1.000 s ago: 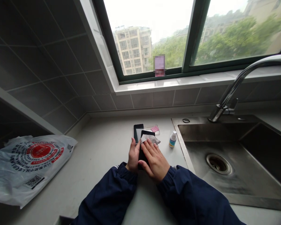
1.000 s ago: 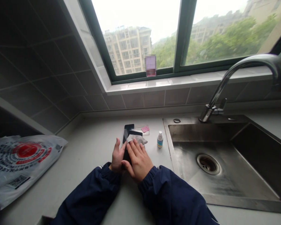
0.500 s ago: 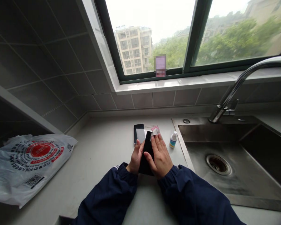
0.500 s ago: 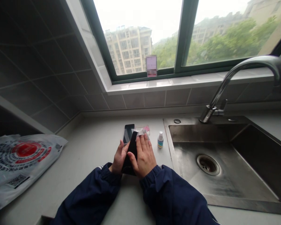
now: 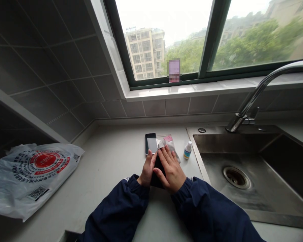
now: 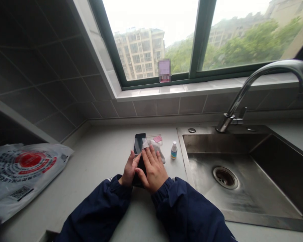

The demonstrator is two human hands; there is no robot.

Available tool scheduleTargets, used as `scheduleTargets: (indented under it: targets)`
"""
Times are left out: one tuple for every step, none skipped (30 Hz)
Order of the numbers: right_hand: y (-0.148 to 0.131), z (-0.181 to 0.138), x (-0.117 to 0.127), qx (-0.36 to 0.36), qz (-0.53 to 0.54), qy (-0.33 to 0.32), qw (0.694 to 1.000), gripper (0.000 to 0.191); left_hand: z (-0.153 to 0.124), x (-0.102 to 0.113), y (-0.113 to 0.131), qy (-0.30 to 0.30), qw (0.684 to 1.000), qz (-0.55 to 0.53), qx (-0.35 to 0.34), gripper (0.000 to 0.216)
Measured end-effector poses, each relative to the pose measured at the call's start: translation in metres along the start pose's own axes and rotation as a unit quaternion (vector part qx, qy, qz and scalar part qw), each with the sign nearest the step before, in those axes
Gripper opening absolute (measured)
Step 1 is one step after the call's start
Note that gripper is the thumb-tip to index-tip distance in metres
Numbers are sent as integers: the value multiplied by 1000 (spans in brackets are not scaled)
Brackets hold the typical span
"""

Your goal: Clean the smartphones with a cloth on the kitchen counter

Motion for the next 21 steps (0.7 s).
scheduleTargets:
  targets:
    - [-2,0,0,7,6,-9,1000,67,1,1,0,14,1000,-2,4,71]
    - [-5,0,0,15,14,-18,1000,66,1,2,1,30,1000,-4,7,72]
    - [-8,0,0,23,21,-27,999,65,2,3,2,44,999,-6,11,73]
    - [-11,0,0,30,29,-37,998,63,2,4,3,56,998,-10,13,74]
    - [-14,0,0,38,36,-47,998,62,2,4,4,63,998,-16,14,76]
    - [-17,0,0,44,44,-56,997,62,3,4,6,68,997,-24,15,77]
    - [-20,-1,1,50,51,-62,995,61,3,4,8,71,997,-33,17,79]
    - [-23,-1,1,55,59,-67,994,60,3,5,9,72,996,-40,19,82]
    - [-25,-1,1,60,67,-71,993,60,3,5,11,72,996,-45,22,85]
    - [-28,-1,1,63,75,-73,993,59,4,5,12,73,996,-49,22,88]
    - [-30,-1,2,65,84,-74,992,58,4,6,14,76,996,-52,20,91]
    - [-32,-2,2,64,93,-75,991,56,4,8,16,82,995,-54,14,92]
    - [-34,-2,2,63,102,-75,990,53,4,9,18,89,994,-55,7,93]
    - [-35,-1,3,62,111,-75,989,51,3,11,20,97,994,-54,0,93]
    - [-36,-1,3,62,121,-75,988,48,3,12,22,104,993,-51,-5,94]
    - [-38,-1,4,63,129,-74,987,45,2,13,24,108,993,-46,-6,95]
    - [-39,0,5,66,137,-72,986,42,1,13,26,107,993,-41,-5,96]
    - [-40,0,6,69,143,-70,985,40,1,12,27,104,994,-37,-2,98]
    - [-41,1,7,73,149,-66,984,38,0,12,29,101,994,-36,0,100]
    - [-42,2,8,77,153,-62,983,36,0,12,30,100,994,-36,1,101]
    - [-42,3,9,82,156,-57,983,33,0,12,32,99,994,-37,2,102]
Point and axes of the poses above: each hand's wrist, its own z-axis towards the middle knuckle, its own x-axis out of the back of the hand, y = z × x, the point moved 5 cm from there along z, towards the middle knuckle, and after that the axes turned 15 degrees about y, right-handed, at the moved point
